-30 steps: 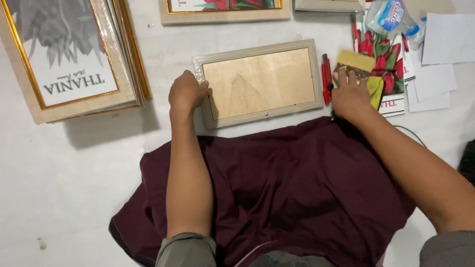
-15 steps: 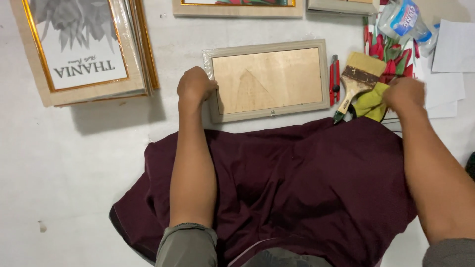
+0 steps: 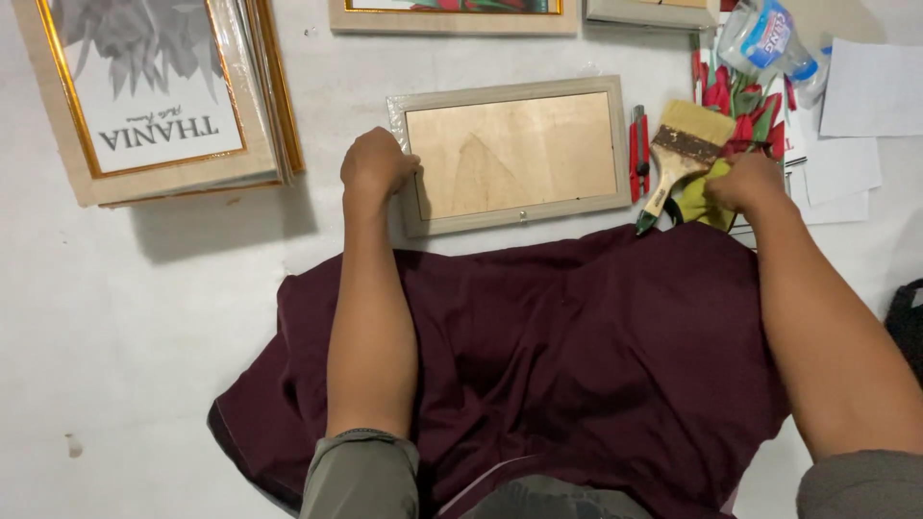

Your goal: The person assembles a picture frame by applying plastic wrap to the back, placing a wooden backing board, and wiping the surface with a cloth. They then flip the frame to show the front, pick up another frame, and remove its backing board and plastic wrap.

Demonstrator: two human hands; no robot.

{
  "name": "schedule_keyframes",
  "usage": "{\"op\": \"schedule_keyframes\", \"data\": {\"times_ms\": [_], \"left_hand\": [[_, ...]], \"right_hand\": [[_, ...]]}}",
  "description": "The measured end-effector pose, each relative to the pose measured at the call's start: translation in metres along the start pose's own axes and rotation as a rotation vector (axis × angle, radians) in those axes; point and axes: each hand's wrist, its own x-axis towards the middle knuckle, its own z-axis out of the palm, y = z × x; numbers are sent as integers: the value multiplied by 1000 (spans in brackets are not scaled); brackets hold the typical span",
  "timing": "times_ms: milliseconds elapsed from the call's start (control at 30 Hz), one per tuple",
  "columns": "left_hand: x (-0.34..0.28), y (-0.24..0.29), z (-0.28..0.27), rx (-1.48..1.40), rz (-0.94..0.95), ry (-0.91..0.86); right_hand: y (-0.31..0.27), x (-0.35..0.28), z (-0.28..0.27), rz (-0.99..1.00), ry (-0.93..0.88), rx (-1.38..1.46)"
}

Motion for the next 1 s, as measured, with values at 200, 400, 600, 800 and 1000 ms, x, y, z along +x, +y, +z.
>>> {"op": "schedule_keyframes", "data": {"times_ms": [200,400,600,800,1000], "left_hand": [[-9,6,-7,-24,-22,-26],[5,1,1,-4,-38,-25],[-21,6,-8,-31,101,1],[-21,6,-8,-24,104,12],[-18,4,-8,-60,106,3]], "right_hand": [[18,-17,-28,137,480,245],[-18,-64,-72,-153,567,1217],[-126,-112,-28,-354,343,478],[-208,-148,56,-557,184,252],[-226,-154,71,-501,25,255]]}}
